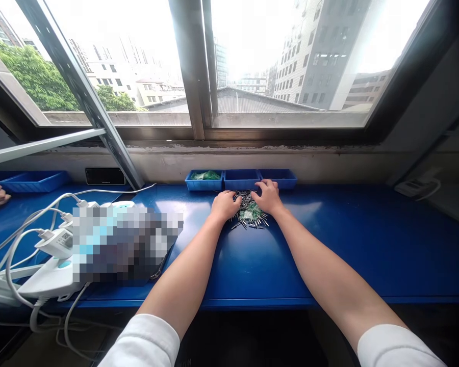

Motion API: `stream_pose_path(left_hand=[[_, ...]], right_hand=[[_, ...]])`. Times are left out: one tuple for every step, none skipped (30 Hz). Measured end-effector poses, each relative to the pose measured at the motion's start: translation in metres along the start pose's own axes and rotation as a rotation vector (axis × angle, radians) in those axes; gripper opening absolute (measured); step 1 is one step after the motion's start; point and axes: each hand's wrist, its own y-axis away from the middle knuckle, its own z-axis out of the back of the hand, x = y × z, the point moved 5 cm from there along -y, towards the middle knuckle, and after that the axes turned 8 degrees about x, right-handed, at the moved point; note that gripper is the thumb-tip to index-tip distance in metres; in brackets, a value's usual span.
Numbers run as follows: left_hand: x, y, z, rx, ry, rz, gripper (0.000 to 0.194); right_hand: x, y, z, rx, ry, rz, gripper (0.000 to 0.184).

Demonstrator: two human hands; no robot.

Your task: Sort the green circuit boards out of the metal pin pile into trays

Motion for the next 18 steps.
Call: stream_pose_path(left_hand=[[0.0, 0.0, -0.002, 0.023, -0.01, 0.006, 0.046], [0.0, 0.001, -0.003, 0.049, -0.018, 0.012, 0.049], [0.0, 0.001, -0.005, 0.074, -0.026, 0.017, 0.051], [0.0, 0.002, -0.006, 0.096, -0.034, 0.02, 0.051], [0.0, 0.002, -0.007, 0.112, -0.041, 0.019, 0.051], [-0.001, 0.002, -0.008, 0.119, -0.046, 0.013, 0.049], [-0.001, 0.003, -0.008, 0.117, -0.048, 0.004, 0.048], [-0.001, 0.003, -0.007, 0.108, -0.046, -0.009, 0.046], [-0.002, 0.003, -0.007, 0.094, -0.042, -0.026, 0.044], [-0.003, 0.003, -0.006, 0.077, -0.035, -0.048, 0.042], [-0.003, 0.003, -0.006, 0.062, -0.028, -0.072, 0.039], [-0.004, 0.003, -0.006, 0.052, -0.021, -0.094, 0.037], [-0.004, 0.003, -0.006, 0.048, -0.014, -0.113, 0.035], [-0.004, 0.003, -0.007, 0.047, -0.009, -0.127, 0.033], [-0.004, 0.003, -0.007, 0.049, -0.006, -0.136, 0.031], [-0.004, 0.003, -0.008, 0.05, -0.005, -0.141, 0.03], [-0.004, 0.003, -0.008, 0.049, -0.007, -0.145, 0.03], [-0.004, 0.003, -0.008, 0.045, -0.01, -0.149, 0.029]], right_hand=[[0.003, 0.001, -0.003, 0.033, -0.002, 0.017, 0.036], [0.005, 0.001, -0.006, 0.075, 0.0, 0.025, 0.031], [0.007, 0.002, -0.009, 0.12, 0.006, 0.025, 0.028], [0.008, 0.003, -0.012, 0.161, 0.012, 0.021, 0.027], [0.008, 0.003, -0.015, 0.194, 0.014, 0.018, 0.026], [0.008, 0.003, -0.017, 0.219, 0.01, 0.018, 0.025], [0.008, 0.003, -0.019, 0.234, 0.001, 0.023, 0.025], [0.008, 0.002, -0.021, 0.242, -0.013, 0.032, 0.024], [0.008, 0.002, -0.022, 0.243, -0.028, 0.046, 0.024], [0.008, 0.001, -0.023, 0.241, -0.042, 0.061, 0.023], [0.008, 0.001, -0.023, 0.238, -0.056, 0.076, 0.023], [0.009, 0.001, -0.024, 0.235, -0.066, 0.089, 0.022], [0.009, 0.0, -0.024, 0.232, -0.073, 0.099, 0.021], [0.009, 0.001, -0.023, 0.23, -0.079, 0.105, 0.019], [0.01, 0.001, -0.023, 0.228, -0.084, 0.109, 0.018], [0.01, 0.001, -0.022, 0.224, -0.089, 0.108, 0.016], [0.011, 0.002, -0.021, 0.217, -0.094, 0.108, 0.015], [0.011, 0.002, -0.019, 0.209, -0.101, 0.107, 0.015]])
